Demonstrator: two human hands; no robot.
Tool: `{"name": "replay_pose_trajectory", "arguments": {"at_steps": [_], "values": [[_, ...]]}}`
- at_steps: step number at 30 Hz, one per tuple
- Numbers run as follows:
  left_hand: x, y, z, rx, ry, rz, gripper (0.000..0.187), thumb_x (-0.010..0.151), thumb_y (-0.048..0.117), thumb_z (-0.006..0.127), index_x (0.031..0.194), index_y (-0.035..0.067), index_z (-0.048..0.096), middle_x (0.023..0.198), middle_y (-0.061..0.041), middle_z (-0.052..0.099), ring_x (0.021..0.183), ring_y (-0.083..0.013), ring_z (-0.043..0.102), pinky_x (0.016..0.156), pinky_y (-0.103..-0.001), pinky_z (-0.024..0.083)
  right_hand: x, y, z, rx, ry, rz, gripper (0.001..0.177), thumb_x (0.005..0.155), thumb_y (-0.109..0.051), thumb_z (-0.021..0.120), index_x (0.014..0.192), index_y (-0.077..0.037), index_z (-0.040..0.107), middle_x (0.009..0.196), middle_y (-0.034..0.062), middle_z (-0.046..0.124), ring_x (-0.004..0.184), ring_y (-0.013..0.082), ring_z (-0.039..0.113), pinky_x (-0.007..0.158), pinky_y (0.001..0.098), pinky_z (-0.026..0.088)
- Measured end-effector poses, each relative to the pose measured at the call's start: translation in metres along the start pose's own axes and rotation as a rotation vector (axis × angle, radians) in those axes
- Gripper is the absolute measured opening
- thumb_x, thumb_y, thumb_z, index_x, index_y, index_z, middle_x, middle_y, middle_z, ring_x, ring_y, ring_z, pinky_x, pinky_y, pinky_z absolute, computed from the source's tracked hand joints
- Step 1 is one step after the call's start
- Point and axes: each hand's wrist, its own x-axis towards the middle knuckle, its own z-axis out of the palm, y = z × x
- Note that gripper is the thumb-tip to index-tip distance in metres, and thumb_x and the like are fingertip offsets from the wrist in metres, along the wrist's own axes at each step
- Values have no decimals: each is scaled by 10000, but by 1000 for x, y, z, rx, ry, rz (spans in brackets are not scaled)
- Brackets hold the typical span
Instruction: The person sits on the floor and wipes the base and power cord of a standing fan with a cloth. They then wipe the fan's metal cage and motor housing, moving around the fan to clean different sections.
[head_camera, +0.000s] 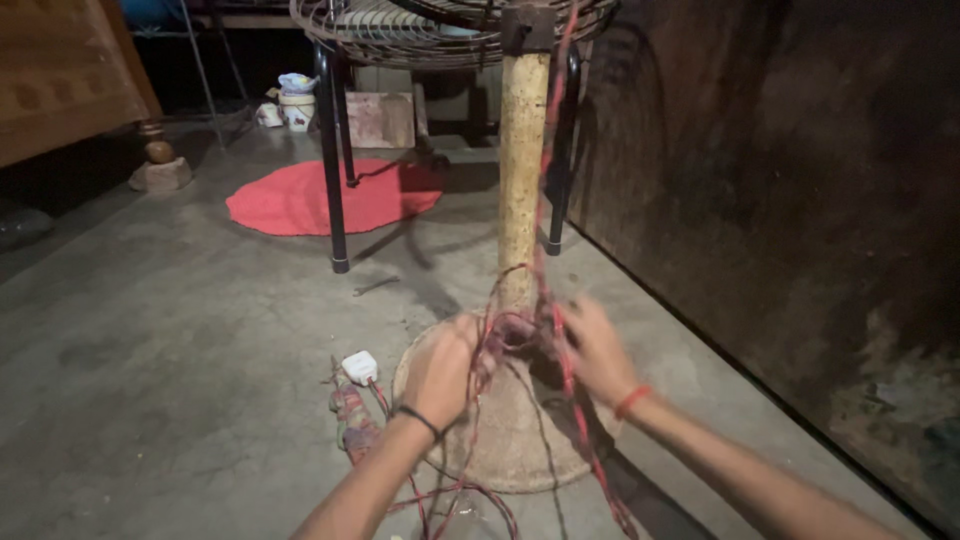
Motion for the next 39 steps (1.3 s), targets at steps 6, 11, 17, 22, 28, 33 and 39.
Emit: {"name": "replay_pose_trajectory", "arguments": {"at_steps": [6, 11, 17, 22, 28, 33, 39], "values": [[51, 14, 18, -238, 553, 115, 457, 867, 75, 654, 1324, 96, 631, 1281, -197, 664, 1102, -427, 656, 884, -489, 537, 74, -34, -12, 223, 149, 155, 537, 895, -9, 606, 1418, -131, 592, 1358, 199, 552, 1179, 350, 604, 971, 387, 496], [30, 9, 42, -310, 386, -8, 490, 877, 69, 618, 1364, 111, 586, 1277, -184, 667, 1080, -416, 657, 884, -484, 541, 37, -51, 1, 945, -76, 551, 500, 993, -91, 436, 1464, -222, 543, 1380, 87, 621, 1190, 284, 650, 871, 308, 476], [-26, 7, 27, -247, -8, -77, 444, 937, 146, 525, 1378, 115, 568, 1207, -204, 641, 1003, -434, 649, 845, -498, 525, -17, -14, 28, 332, -92, 102, 425, 926, -29, 601, 1321, -176, 659, 1292, 145, 661, 1200, 314, 657, 985, 390, 524], [-22, 18, 42, -112, -137, 71, 337, 1001, 281, 531, 1231, 89, 686, 1204, -169, 679, 1105, -391, 622, 963, -499, 478, -52, 36, 9, -13, -306, 234, 406, 828, -90, 662, 1218, -198, 693, 1271, 136, 645, 1167, 352, 624, 951, 430, 513], [-19, 39, 124, 148, -49, 479, 409, 800, 282, 641, 1111, 33, 733, 1256, -124, 665, 1265, -306, 524, 1067, -496, 369, -107, 92, 48, -201, -293, 346, 416, 829, -137, 642, 1244, -121, 658, 1331, 200, 596, 1229, 402, 559, 970, 513, 462], [-14, 56, 167, 380, 224, 468, 381, 728, 288, 592, 1012, 96, 759, 1223, -81, 690, 1237, -242, 571, 1085, -442, 405, -98, 120, 69, 77, -226, 706, 384, 903, -187, 573, 1277, -118, 624, 1311, 188, 628, 1181, 413, 595, 973, 470, 511], [27, 76, 165, 533, -124, 390, 379, 834, 279, 576, 1113, 70, 726, 1193, -104, 684, 1201, -273, 567, 1084, -458, 389, -22, 123, 87, 197, -91, 920, 574, 893, -115, 459, 1461, -149, 537, 1414, 157, 612, 1129, 331, 676, 932, 419, 524]]}}
